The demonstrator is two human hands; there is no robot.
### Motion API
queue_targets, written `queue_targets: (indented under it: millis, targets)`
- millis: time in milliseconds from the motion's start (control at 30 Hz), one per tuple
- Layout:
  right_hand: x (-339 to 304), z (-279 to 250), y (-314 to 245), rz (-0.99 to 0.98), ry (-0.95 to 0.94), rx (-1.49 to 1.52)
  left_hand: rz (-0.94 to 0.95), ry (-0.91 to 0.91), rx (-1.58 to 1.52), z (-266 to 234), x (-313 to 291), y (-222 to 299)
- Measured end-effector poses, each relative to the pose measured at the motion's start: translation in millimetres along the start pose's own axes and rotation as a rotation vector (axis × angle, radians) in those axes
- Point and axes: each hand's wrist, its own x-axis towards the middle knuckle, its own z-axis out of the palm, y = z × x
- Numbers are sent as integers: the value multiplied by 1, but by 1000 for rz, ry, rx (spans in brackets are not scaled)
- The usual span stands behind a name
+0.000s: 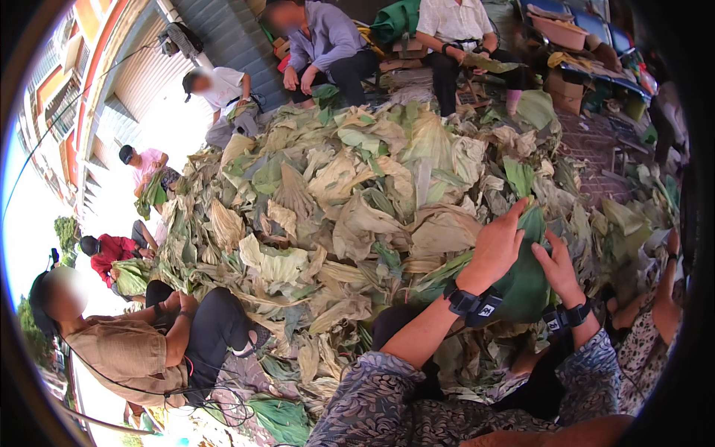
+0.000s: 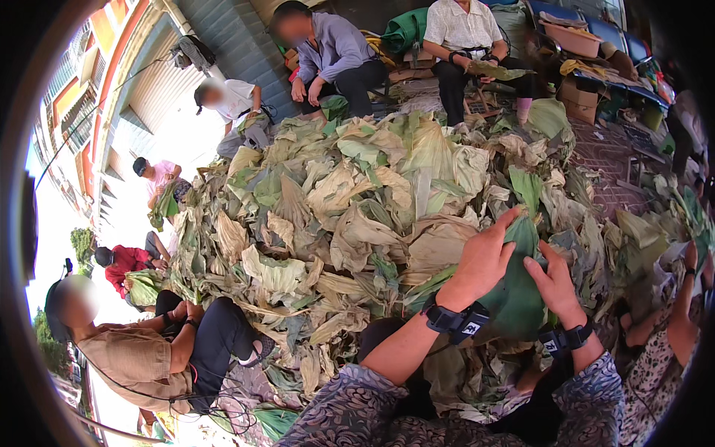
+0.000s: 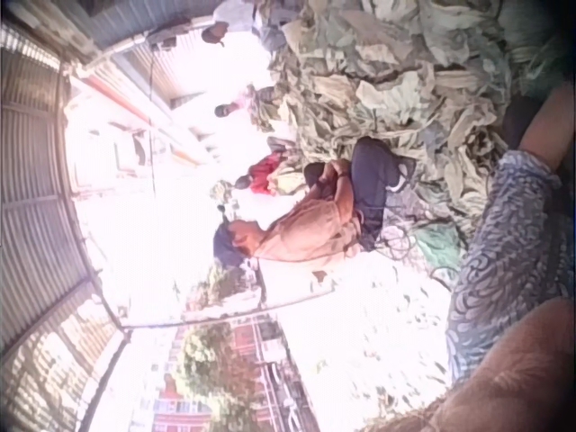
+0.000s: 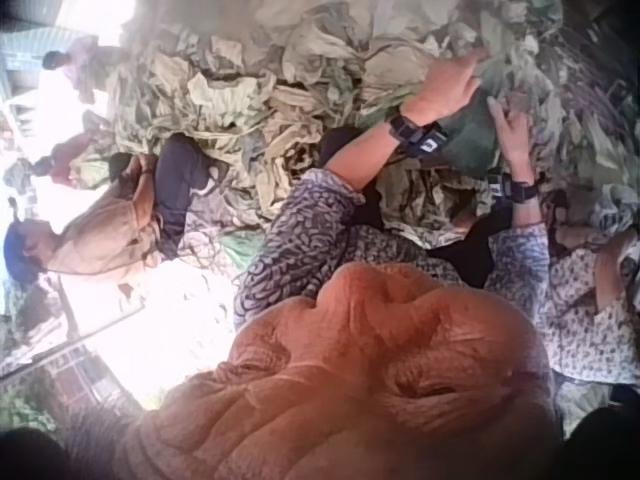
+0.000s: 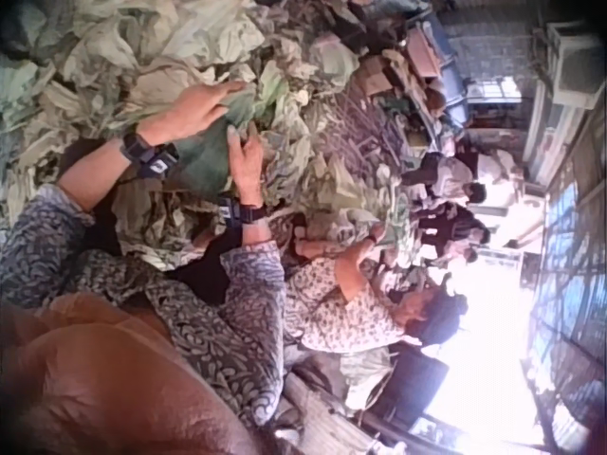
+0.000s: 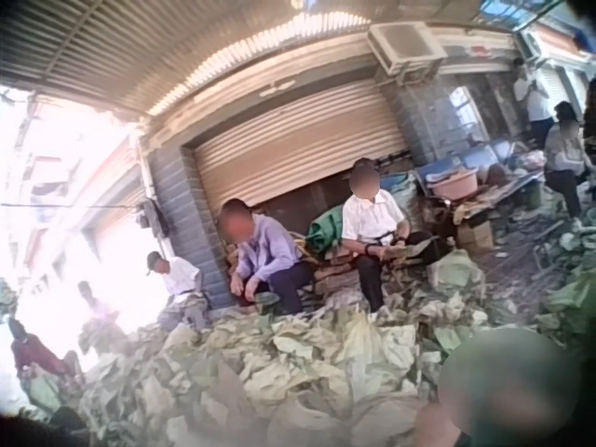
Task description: The person sorts and folds large green leaves by hand from a large pile on the floor while sitting with a group of other people.
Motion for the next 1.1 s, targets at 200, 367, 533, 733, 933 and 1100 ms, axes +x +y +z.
queue_targets:
  millis: [200, 367, 533, 733, 933, 1100]
  targets:
    - [-6, -18, -1, -120, 211, -45, -14, -53, -153, 15, 9, 10]
    - [4, -17, -32, -320, 116, -110, -192, -193, -484, 2, 7, -15]
    - [1, -37, -34, -455, 102, -97, -206, -181, -470, 10, 11, 2]
    - [1, -36, -26, -569, 120, -107, -182, -280, -586, 7, 8, 1]
    - [0, -33, -31, -628, 305, -331, -205, -108, -516, 17, 8, 6]
    - [-3, -33, -37, -632, 318, -331, -197, -10, -504, 17, 10, 5]
